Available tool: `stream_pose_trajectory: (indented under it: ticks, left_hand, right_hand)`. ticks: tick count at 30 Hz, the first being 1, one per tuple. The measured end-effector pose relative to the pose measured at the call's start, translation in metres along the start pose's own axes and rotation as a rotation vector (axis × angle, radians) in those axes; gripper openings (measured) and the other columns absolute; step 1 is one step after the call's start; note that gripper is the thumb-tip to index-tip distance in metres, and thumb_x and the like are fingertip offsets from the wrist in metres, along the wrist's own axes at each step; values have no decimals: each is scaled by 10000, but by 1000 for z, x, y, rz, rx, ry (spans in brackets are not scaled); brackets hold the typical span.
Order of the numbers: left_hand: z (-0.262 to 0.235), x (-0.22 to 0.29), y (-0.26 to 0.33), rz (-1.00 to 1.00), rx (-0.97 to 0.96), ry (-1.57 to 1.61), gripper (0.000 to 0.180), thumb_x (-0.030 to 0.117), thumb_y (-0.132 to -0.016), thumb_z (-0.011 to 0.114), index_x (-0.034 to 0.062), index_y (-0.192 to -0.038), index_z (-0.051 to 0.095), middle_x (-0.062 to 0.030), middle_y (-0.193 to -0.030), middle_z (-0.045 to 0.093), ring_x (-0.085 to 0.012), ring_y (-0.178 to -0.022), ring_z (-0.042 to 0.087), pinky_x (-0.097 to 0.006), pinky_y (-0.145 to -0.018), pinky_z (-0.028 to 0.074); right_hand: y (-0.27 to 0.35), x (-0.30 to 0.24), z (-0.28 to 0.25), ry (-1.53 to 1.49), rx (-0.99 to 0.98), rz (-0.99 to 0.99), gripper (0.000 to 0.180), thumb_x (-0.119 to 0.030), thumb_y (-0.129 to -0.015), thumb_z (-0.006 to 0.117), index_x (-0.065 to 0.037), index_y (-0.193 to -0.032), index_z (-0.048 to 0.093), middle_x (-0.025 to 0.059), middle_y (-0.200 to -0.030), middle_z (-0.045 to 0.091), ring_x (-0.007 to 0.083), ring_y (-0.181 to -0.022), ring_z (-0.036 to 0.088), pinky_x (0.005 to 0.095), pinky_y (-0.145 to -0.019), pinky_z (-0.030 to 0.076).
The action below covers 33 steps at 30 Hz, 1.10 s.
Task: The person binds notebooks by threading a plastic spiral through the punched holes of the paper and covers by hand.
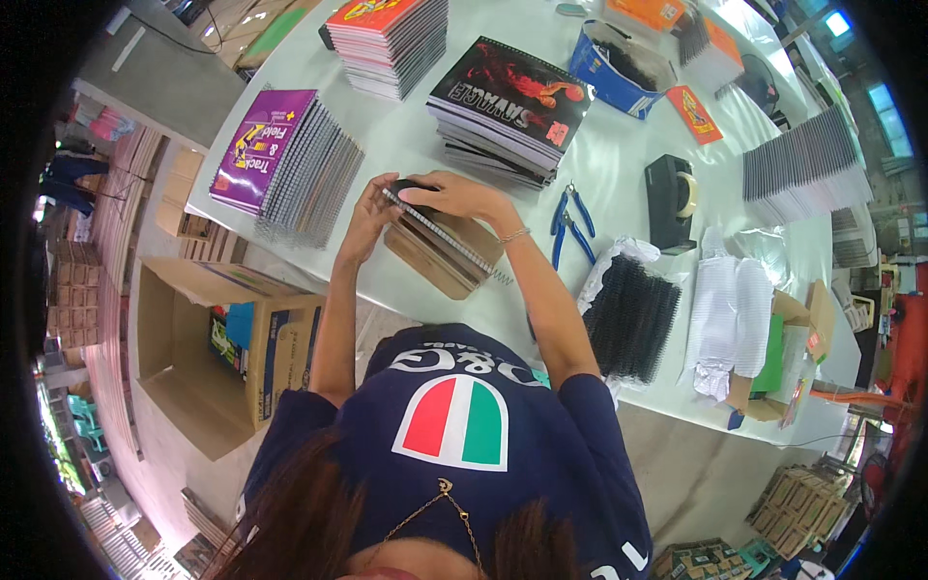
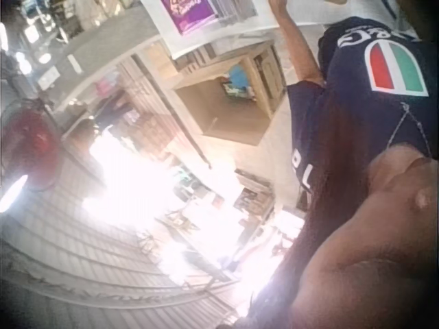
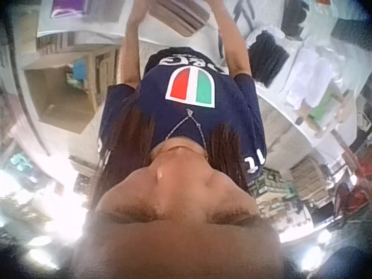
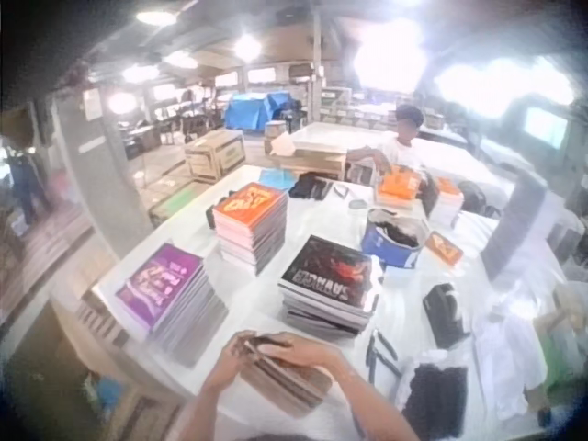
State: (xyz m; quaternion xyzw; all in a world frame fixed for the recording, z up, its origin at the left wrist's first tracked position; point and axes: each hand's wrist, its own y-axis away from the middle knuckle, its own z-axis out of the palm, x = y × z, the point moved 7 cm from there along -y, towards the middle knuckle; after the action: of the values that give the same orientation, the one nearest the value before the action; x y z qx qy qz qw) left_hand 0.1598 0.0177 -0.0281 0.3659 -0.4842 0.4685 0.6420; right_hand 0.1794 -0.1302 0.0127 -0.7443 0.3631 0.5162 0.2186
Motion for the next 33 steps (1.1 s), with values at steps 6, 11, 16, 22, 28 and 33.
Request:
stream_pose_trajectory:
  ticks: [6, 11, 16, 22, 28, 33]
  left_hand:
    - [1, -2, -2, 84, 48, -116, 452, -6, -806, 721, 28, -1207, 516, -33, -1112, 538, -126, -1069, 510, -271, -959, 404]
    - [20, -13, 26, 166, 230, -174, 348, -21, -771, 749, 28, -1065, 570, -35, -1053, 533, -122, -1000, 527, -273, -874, 446]
    - [34, 9, 58, 195, 265, -374, 278, 28, -778, 753, 12, -1012, 605, -71, -1040, 567, -170, -977, 568, -297, -890, 449]
    - [35, 26, 57, 203, 175, -511, 218, 52, -844, 698, 3, -1049, 642, -80, -1038, 658, -159, -1010, 588, -308, -955, 429]
    - [30, 20, 51, 151, 119, -495, 233, 16, -841, 690, -10, -1071, 667, -86, -1028, 686, -148, -997, 612, -290, -942, 451]
    - [30, 16, 48, 70, 80, -320, 228, -33, -829, 657, -11, -1054, 684, -80, -1042, 691, -142, -1017, 617, -283, -928, 474]
  right_hand:
    - [35, 37, -24, 217, 317, 102, 683, -550, -895, 573, 12, -1283, 552, 249, -1270, 568, 348, -1175, 545, 383, -1013, 401]
    - [161, 116, -32, 3, 603, 175, 627, -356, -901, 641, -35, -1399, 436, 206, -1346, 494, 380, -1227, 511, 417, -1004, 428]
    - [251, 58, 47, 653, 678, 532, 554, -220, -796, 732, -80, -1292, 528, 201, -1135, 526, 391, -1038, 498, 465, -919, 419]
    - [258, 45, 82, 322, 919, 451, 573, -123, -736, 726, -92, -1273, 527, 193, -1160, 517, 368, -1065, 489, 447, -964, 385]
    - [158, -58, 88, 347, 925, 165, 540, -113, -719, 735, -76, -1232, 571, 171, -1149, 541, 337, -1067, 532, 418, -932, 440]
    - [118, -80, 95, 496, 920, 36, 530, -120, -715, 742, -106, -1225, 602, 176, -1182, 539, 342, -1041, 577, 428, -883, 475]
